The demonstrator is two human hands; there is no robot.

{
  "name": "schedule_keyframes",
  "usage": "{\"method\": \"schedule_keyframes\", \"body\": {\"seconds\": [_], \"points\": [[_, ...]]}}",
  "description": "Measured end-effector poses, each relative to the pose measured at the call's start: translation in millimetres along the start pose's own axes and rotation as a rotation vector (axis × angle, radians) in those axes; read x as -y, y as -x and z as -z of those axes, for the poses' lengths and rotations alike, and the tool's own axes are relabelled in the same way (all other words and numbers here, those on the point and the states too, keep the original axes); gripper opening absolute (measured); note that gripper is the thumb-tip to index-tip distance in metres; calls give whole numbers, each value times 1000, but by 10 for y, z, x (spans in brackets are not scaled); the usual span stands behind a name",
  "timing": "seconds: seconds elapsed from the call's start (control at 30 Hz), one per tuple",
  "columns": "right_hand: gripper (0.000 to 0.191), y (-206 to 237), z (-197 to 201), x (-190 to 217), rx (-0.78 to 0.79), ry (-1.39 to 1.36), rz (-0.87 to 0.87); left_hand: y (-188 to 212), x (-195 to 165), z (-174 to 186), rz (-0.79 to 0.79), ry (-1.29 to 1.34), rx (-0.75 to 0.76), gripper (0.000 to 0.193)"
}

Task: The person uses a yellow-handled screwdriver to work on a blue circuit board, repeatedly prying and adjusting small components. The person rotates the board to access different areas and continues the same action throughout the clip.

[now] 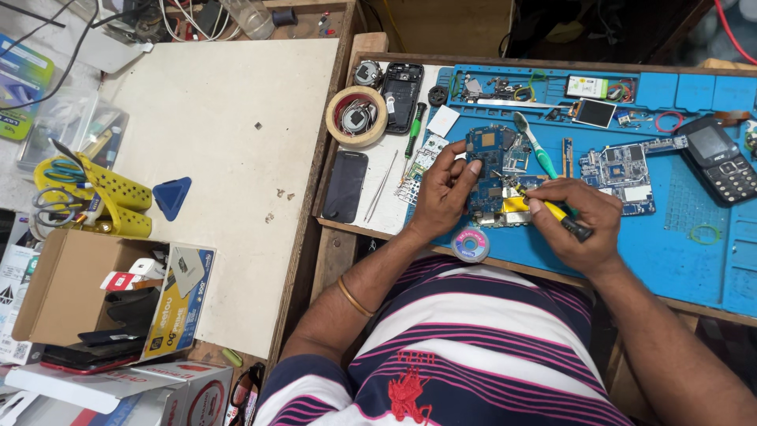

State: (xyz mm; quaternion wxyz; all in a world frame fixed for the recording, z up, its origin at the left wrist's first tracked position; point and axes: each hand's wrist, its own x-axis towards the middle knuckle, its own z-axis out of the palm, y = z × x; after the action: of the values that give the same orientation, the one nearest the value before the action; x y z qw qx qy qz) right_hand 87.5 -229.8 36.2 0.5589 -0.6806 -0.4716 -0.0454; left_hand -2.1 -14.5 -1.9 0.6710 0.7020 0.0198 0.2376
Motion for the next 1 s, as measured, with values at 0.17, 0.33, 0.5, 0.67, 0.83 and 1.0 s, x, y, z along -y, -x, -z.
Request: {"method": "schedule_keyframes", "body": {"seconds": [0.17, 0.33, 0.5, 0.67, 0.83, 1.0], "points": [[14, 15, -22, 42, -18, 32, -54, 4, -23, -3, -6, -37, 3, 40], [14, -6, -48, 46, 17, 36, -45, 22, -9, -13, -9, -33, 0, 40], [13, -15, -48, 75, 29, 70, 42, -10, -16, -13, 3, -44, -44, 37], [17, -2, -48, 100, -6, 128, 8, -6, -47, 1, 47, -11, -36, 39], [18, 1, -60, 69, -22, 119, 32, 4, -7, -10, -7, -20, 4, 38], [18, -26, -52, 32, 20, 108, 33, -5, 16, -3, 16, -20, 10, 39]]}}
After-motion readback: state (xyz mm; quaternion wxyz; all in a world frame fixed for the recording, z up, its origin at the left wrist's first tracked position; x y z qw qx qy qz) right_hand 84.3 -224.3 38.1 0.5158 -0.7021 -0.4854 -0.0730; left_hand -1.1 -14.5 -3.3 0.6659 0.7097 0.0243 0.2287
